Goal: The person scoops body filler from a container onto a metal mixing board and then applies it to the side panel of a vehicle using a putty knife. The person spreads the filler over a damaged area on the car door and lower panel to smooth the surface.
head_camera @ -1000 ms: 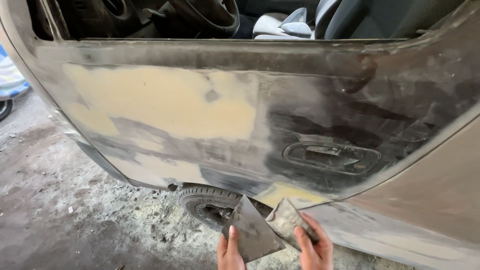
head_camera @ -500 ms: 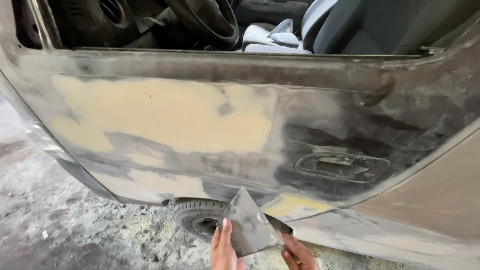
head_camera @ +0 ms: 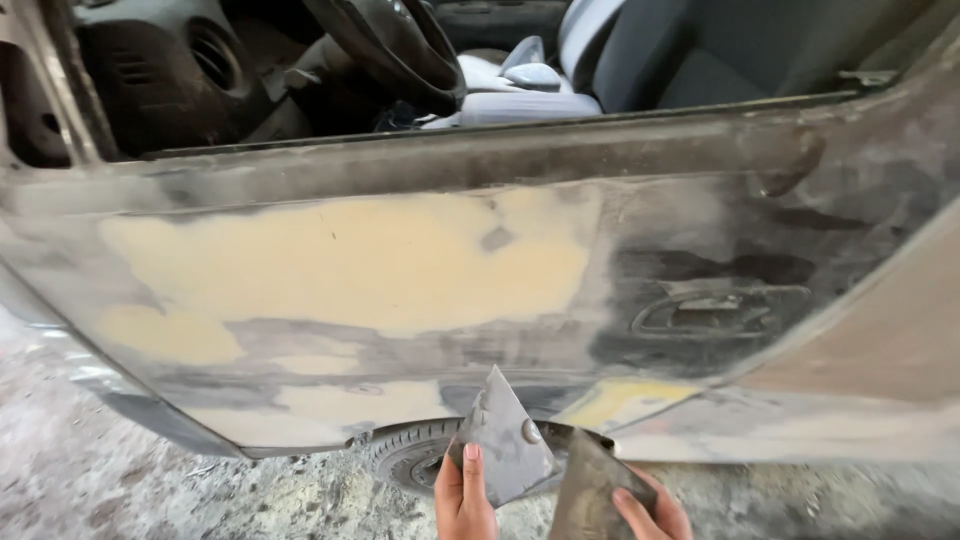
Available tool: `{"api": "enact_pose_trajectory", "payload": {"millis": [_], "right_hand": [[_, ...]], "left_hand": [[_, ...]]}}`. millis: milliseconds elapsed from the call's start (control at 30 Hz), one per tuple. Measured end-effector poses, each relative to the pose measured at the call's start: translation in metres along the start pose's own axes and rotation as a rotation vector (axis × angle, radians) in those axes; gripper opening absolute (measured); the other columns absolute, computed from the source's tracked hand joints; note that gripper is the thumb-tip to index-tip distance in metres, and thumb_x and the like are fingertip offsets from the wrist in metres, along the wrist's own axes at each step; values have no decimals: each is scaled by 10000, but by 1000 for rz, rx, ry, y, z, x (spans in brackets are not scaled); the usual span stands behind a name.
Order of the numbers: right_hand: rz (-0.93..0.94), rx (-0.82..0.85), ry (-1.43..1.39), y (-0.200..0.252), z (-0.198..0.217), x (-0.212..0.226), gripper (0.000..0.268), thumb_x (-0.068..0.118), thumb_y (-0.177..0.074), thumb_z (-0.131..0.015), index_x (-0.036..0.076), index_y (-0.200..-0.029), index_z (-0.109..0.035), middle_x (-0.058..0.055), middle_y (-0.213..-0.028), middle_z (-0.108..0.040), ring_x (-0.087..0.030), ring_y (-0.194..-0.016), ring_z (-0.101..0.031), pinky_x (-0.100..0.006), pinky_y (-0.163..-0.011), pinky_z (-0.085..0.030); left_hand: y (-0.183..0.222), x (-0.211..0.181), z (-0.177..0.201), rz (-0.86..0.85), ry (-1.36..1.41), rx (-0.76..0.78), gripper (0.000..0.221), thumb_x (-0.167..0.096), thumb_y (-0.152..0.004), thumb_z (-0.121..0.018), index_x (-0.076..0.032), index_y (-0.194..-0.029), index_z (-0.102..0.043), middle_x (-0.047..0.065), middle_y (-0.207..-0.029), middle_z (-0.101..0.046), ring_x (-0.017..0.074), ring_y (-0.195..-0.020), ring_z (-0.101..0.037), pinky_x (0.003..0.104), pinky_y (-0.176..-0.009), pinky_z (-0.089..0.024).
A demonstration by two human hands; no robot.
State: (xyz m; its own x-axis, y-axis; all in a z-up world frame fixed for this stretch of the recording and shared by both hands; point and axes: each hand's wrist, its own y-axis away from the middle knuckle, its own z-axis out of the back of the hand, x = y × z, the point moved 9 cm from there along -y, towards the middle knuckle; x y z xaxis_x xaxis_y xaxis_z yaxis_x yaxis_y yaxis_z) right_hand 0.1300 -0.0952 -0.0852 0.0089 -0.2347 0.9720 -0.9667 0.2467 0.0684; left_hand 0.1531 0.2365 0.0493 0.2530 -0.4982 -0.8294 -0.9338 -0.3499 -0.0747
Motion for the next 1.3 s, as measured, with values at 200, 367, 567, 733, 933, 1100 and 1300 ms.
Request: {"api": "enact_pose_trajectory", "payload": {"millis": [200,367,567,733,933,1100,1300], "right_hand": [[-70,-56,-159,19,-42,-10,409,-21,-881,-666,-65,-1287,-655,-163,-1111,-781,-223,-1030,-720,-361,-917,-548],[-30,-193,-201,53,-61,28,403,-11,-885,-668,-84,-1281,-670,-167,-1073,-775,-211,-968,-715,-354,-863,-570],[7,-327,-344,110,-94,117,371,22,-885,-652,-34,-1252,-660,-92,-986,-756,-166,-890,-685,-322,-761,-551],[377,-308,45,161,-117,174,293,53,-983,-647,-61,-1246,-705,-43,-916,-703,-86,-816,-587,-254,-702,-469],[108,-184,488,201,-159,104,437,130,-1003,-619,68,-1422,-728,-183,-876,-712,-287,-716,-576,-365,-650,-465],[541,222,499,226,-229,154,480,128,-955,-706,-12,-1404,-614,-197,-1475,-621,-337,-1396,-574,-384,-1110,-428],[264,96,544,205,-188,69,473,174,-903,-729,49,-1355,-667,-149,-1334,-746,-251,-1220,-721,-358,-963,-573]], "left_hand": [[31,-15,-21,-450,-621,338,351,-175,-999,-561,-21,-1290,-684,127,-1030,-768,217,-941,-791,332,-819,-606],[69,-39,-51,-692,-873,585,385,-201,-971,-632,-100,-1339,-682,155,-1073,-745,335,-933,-748,412,-773,-613],[86,-14,-4,-679,-953,739,407,-242,-962,-627,-91,-1338,-668,187,-1137,-735,364,-991,-740,420,-787,-610],[57,72,111,-107,-702,428,374,-264,-1033,-576,-23,-1305,-663,150,-1119,-792,272,-1045,-794,392,-923,-608],[76,5,117,645,182,-171,390,-286,-961,-647,0,-1226,-649,137,-1096,-750,243,-930,-720,429,-780,-600],[71,-23,110,719,195,-119,412,-296,-939,-627,-9,-1235,-635,126,-1089,-744,276,-904,-717,475,-685,-578],[37,-49,113,695,221,-62,435,-195,-959,-620,21,-1334,-572,140,-1170,-704,252,-1006,-702,439,-851,-576]]}}
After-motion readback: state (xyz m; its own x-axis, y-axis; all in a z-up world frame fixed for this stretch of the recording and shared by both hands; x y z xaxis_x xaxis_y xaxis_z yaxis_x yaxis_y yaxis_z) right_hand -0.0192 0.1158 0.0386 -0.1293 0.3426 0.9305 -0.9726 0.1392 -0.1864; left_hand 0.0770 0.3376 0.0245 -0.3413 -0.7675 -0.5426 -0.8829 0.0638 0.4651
